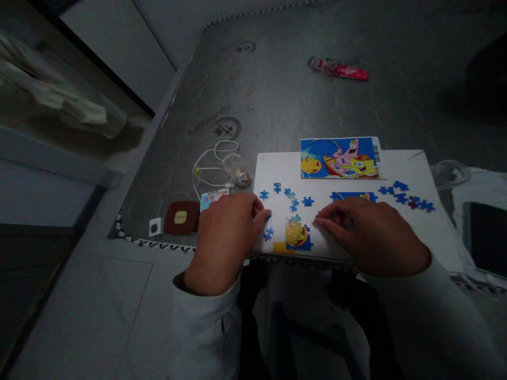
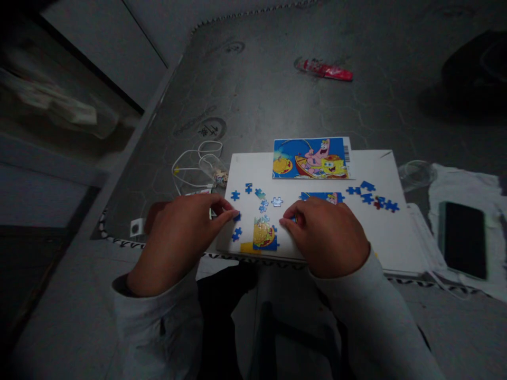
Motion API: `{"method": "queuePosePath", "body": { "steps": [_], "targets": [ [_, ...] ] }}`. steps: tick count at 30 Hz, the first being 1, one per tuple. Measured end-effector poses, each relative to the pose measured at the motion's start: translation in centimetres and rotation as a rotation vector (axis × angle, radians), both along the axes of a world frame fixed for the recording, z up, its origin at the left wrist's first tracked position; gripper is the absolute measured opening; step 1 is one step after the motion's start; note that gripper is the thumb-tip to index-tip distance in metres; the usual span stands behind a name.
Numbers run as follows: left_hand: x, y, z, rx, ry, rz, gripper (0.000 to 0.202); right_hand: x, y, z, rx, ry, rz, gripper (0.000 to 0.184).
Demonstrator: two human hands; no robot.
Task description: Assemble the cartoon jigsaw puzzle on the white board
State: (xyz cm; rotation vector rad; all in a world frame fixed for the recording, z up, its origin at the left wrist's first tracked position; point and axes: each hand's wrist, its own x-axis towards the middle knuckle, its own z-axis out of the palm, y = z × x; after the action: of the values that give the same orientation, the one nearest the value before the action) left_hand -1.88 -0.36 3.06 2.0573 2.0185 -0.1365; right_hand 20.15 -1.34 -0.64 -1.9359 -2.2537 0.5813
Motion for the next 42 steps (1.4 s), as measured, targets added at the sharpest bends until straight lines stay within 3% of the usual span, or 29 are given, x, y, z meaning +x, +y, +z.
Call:
{"method": "queuePosePath", "body": {
  "steps": [10,20,23,26,32,36,42],
  "targets": [
    [-0.8,-0.7,0.4,-0.065,0.025,0.03,0.013,2.4,0.3,-0.1,0.053,-0.013,-0.172,0.022],
    [-1.2,-1.3,0.8,-0.126,0.034,0.01,0.013,2.2,0.3,-0.1,0.026,0.01,-0.108,0.017],
    [-0.8,-1.2,0.6,-0.106,0.007,-0.044,0.015,1.5,0.2,-0.2,0.052,-0.007,-0.048,0.017],
    [0.0,-1.1,0.2,-0.08,-0.044,-0.142,0.029,1.1,0.2,-0.3,0.06,-0.038,-0.017,0.014],
    [1.8,-1.0,-0.6,-0.077,-0.043,-0.295,0.053,1.4,0.4,-0.2,0.014,-0.017,-0.064,0.013],
    [2.7,-0.9,-0.8,-0.097,-0.032,-0.326,0.063,1.8,0.4,-0.1,0.008,0.015,-0.086,0.012],
    [3.3,-0.8,-1.1,-0.118,-0.023,-0.353,0.054,2.2,0.4,0.0,0.033,0.026,-0.1,0.014]
  ]
}}
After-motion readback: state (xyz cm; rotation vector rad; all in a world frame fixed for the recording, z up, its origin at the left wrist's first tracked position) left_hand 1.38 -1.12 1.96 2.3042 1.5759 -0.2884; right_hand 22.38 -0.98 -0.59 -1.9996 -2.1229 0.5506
